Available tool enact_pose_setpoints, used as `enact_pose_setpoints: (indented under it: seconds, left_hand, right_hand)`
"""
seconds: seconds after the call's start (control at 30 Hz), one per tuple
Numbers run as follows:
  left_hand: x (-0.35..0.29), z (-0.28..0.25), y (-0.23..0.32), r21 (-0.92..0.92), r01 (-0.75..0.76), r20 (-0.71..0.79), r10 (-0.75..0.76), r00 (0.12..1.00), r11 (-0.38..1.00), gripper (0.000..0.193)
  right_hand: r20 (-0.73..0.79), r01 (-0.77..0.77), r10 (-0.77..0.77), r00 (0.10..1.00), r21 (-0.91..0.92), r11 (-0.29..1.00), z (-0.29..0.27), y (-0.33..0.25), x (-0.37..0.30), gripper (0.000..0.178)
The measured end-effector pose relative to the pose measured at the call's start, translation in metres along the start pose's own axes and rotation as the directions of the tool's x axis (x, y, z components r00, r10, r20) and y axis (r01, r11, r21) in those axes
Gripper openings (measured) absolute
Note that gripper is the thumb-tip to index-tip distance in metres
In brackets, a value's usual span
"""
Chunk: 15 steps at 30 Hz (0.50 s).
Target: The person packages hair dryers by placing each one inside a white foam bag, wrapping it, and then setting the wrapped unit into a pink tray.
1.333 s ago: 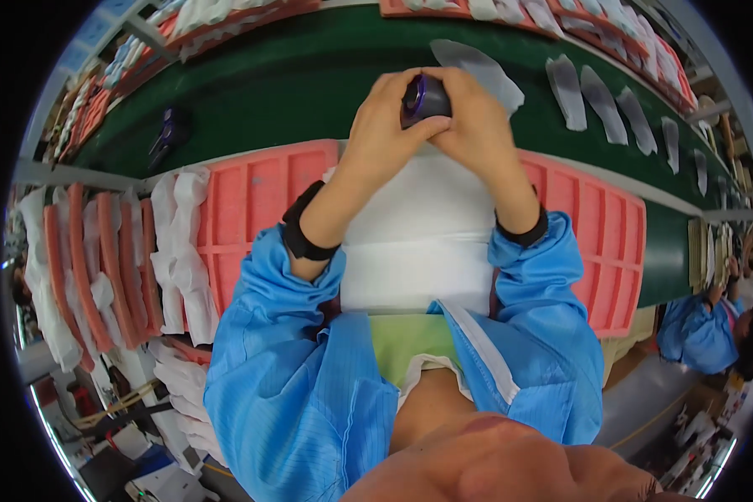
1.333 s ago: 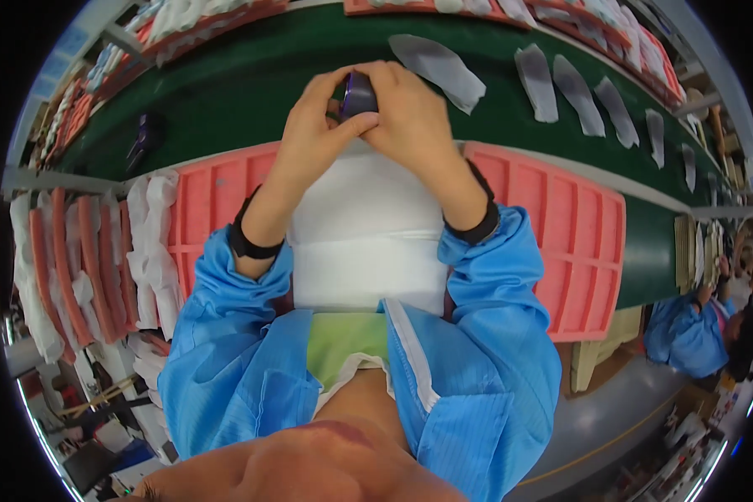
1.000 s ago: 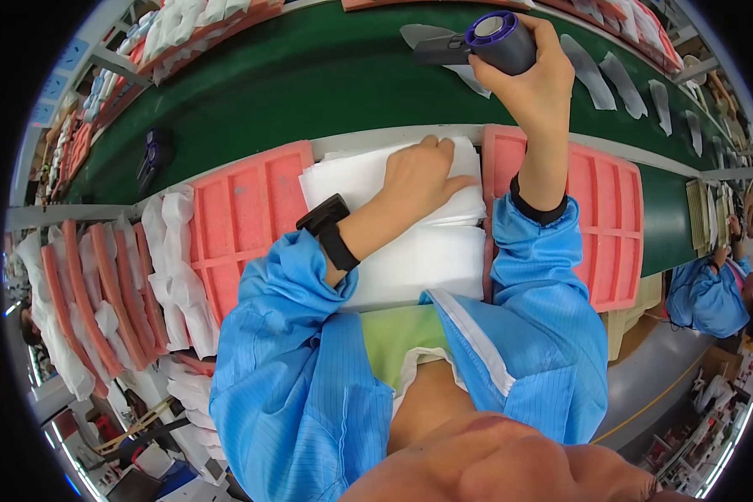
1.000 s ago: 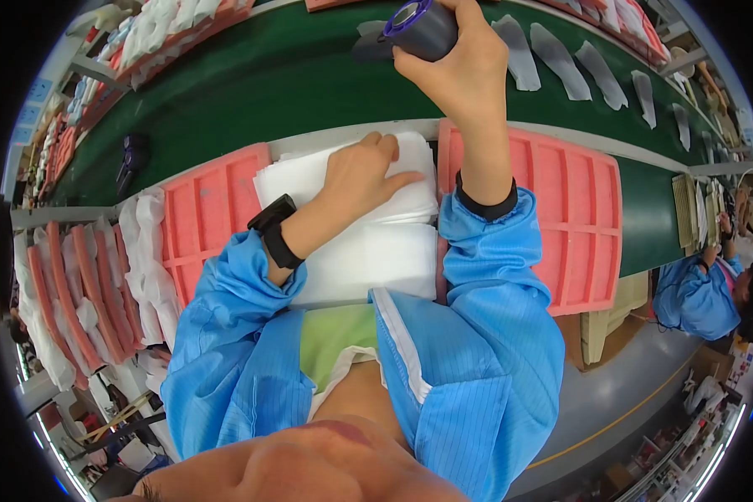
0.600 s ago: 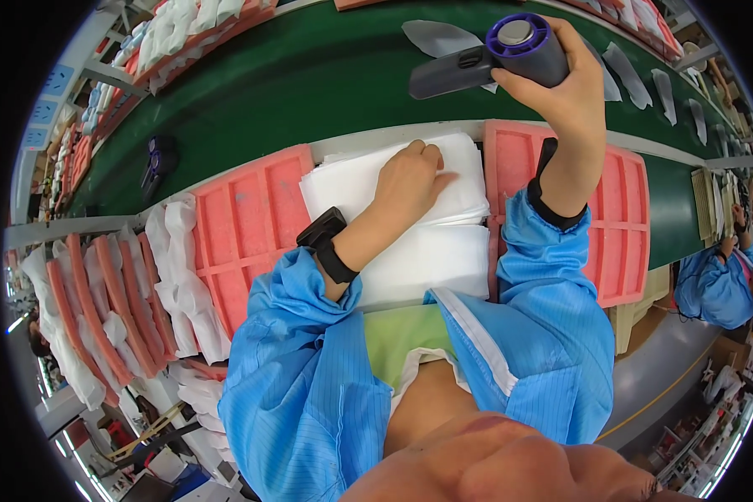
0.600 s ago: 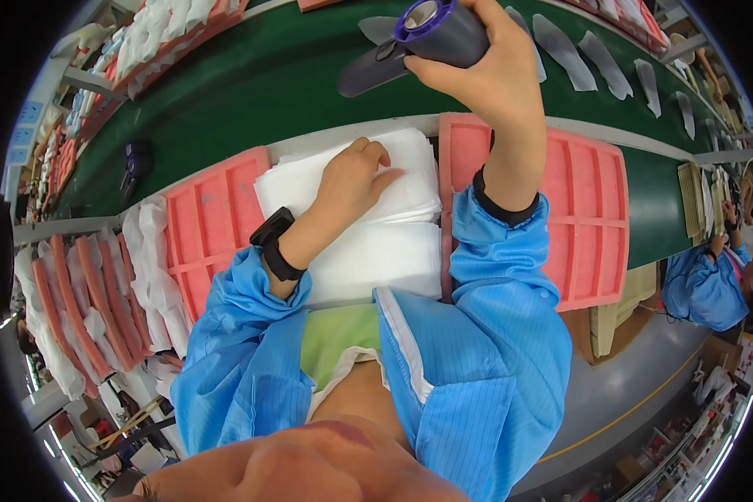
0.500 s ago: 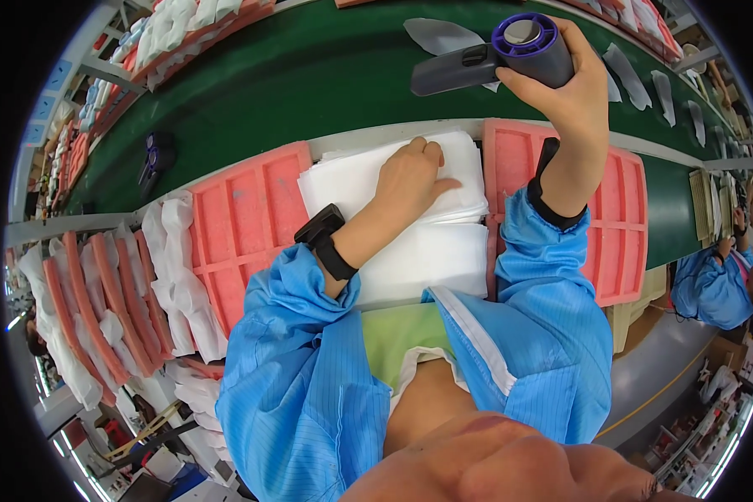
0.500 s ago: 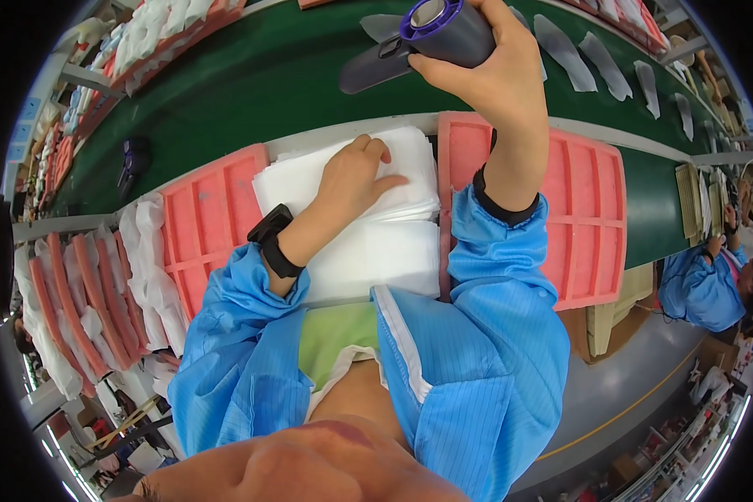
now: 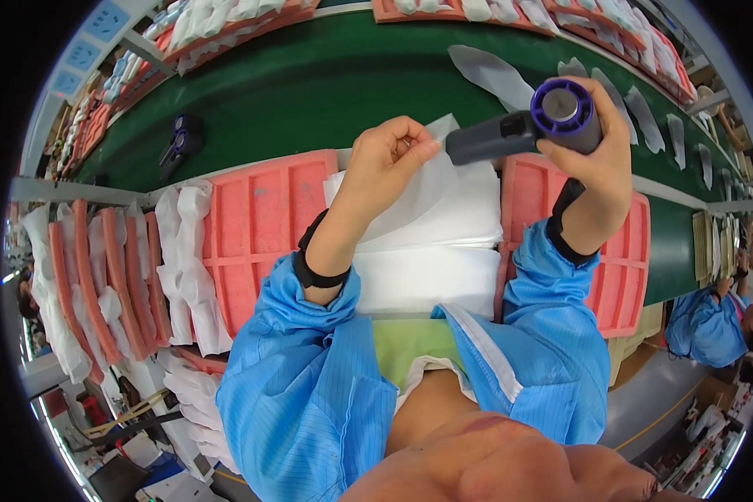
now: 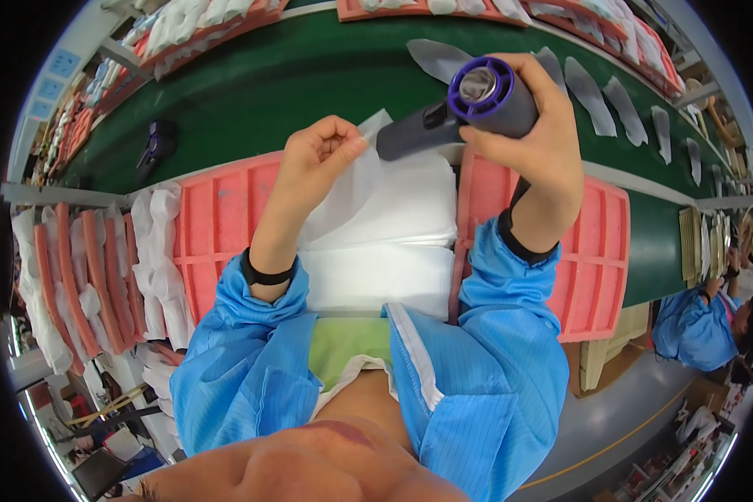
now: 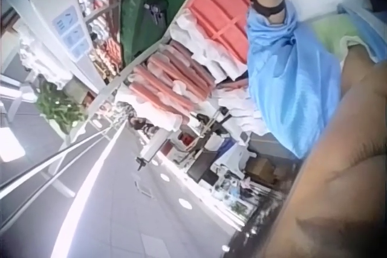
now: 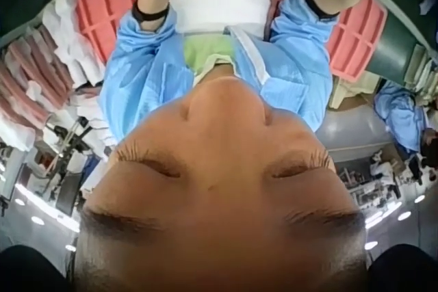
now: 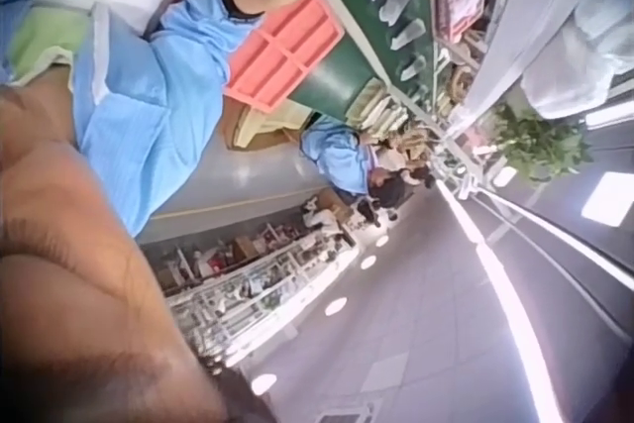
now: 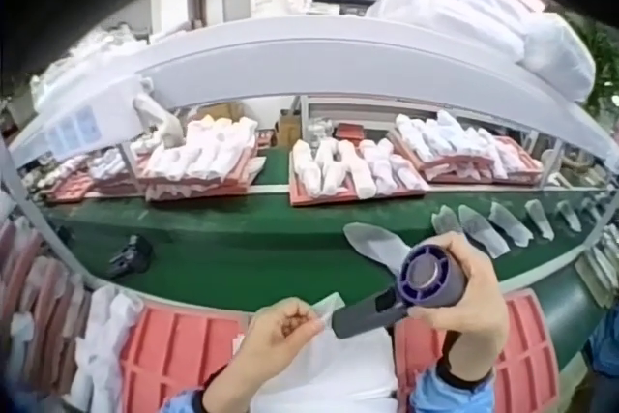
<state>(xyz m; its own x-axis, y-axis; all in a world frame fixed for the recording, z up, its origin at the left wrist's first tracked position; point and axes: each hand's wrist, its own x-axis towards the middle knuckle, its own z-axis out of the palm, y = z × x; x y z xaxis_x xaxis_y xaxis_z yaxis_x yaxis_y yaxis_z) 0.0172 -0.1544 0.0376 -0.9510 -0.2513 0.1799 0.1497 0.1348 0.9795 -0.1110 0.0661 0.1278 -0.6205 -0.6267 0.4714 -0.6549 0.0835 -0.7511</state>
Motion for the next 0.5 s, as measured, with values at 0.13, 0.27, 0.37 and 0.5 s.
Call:
enact_pose_setpoints:
  seconds: [0.13,0.27,0.37,0.5]
  left_hand:
    - [-0.012,-0.009,0.02,-0.087,-0.034,-0.17,0.019,0.985,0.996,0.011]
    - [-0.008,-0.01,0.026,-0.231,-0.202,-0.336,0.117,0.935,0.952,0.007]
    - [-0.006,-0.019,0.025,-0.344,-0.281,-0.391,0.136,0.91,0.896,0.007]
    - [-0.007,-0.022,0.027,-0.428,-0.322,-0.413,0.133,0.901,0.845,0.006]
  right_hand:
    - [0.038,0.068,-0.075,0.997,0.159,0.985,0.044,-0.007,0.004,0.056]
    - [0.052,0.337,-0.336,0.94,-0.001,0.942,0.092,-0.008,0.011,0.062]
    - [0.005,0.348,-0.353,0.936,-0.179,0.92,0.12,-0.007,0.009,0.068]
    - [0.045,0.358,-0.362,0.931,-0.311,0.881,0.138,-0.004,0.004,0.077]
